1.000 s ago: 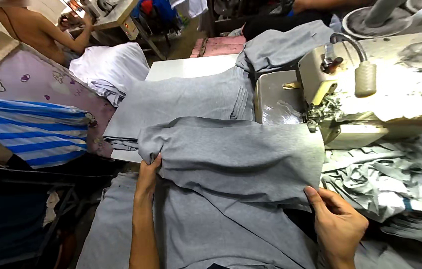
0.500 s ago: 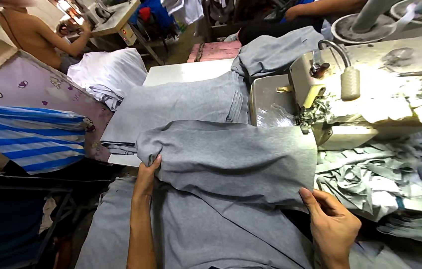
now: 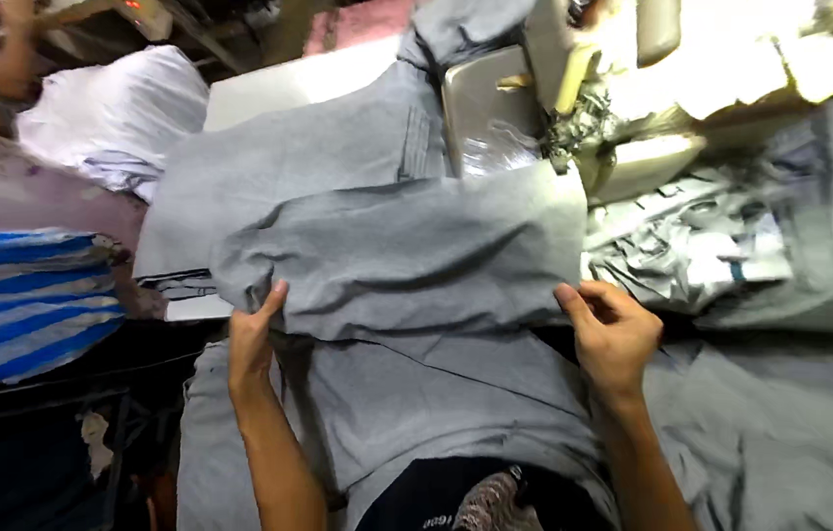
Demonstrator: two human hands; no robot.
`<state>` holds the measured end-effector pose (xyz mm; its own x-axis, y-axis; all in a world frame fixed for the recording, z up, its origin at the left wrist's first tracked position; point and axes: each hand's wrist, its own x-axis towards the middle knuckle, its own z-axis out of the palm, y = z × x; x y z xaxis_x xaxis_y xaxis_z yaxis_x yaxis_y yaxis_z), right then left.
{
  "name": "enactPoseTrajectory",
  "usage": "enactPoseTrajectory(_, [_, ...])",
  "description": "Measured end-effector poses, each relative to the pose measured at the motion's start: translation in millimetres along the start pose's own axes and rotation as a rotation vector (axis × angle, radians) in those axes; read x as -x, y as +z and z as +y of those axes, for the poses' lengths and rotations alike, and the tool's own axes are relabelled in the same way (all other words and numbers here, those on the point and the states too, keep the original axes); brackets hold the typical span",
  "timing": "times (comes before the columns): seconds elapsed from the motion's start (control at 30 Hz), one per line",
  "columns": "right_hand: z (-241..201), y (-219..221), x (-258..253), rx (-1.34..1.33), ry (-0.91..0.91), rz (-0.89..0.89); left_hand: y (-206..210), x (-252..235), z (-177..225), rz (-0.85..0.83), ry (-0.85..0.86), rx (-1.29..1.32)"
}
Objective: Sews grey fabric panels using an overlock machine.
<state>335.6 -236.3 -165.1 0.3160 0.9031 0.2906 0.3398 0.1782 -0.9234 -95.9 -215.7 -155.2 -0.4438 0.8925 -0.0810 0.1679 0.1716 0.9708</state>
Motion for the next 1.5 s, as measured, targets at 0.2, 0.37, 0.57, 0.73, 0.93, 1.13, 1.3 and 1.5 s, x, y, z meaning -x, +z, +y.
enactPoseTrajectory(0.2, [4.2,-3.3,6.2,0.01,0.085,0.008,-0.9,6.5,8.7,-0.135,0.037,-0.095])
enactPoseTrajectory(0.37, [1.9,-5.1,9.4,-0.048,0.099,0.002,9.2,11.7,20.8,-0.086,0.041,-0.055])
enactPoseTrajectory(0.57, [-3.1,-7.6,12.7,-0.06,0.12,-0.016,7.1,12.8,13.8,-0.04,0.006,0.34])
enactPoseTrajectory(0.73, [-1.5,-8.1,15.2,-0.037,0.15,-0.023,6.6,15.4,6.7,-0.038,-0.015,0.177])
enactPoseTrajectory(0.93, [-3.0,-7.5,20.6,-0.043,0.189,-0.014,-2.3,29.9,15.7,-0.19,-0.032,-0.003])
enactPoseTrajectory(1.13, [-7.7,-7.1,20.6,-0.02,0.171,-0.012,16.9,33.7,20.6,-0.092,0.082,0.088])
enactPoseTrajectory(1.3, [-11.8,-14.8,19.8,0.002,0.124,0.003,27.0,24.3,22.3,0.059,0.118,0.274])
enactPoseTrajectory(1.5, [-3.9,-13.8,18.3,-0.005,0.11,0.035,42.5,18.0,24.5,0.054,0.032,0.222])
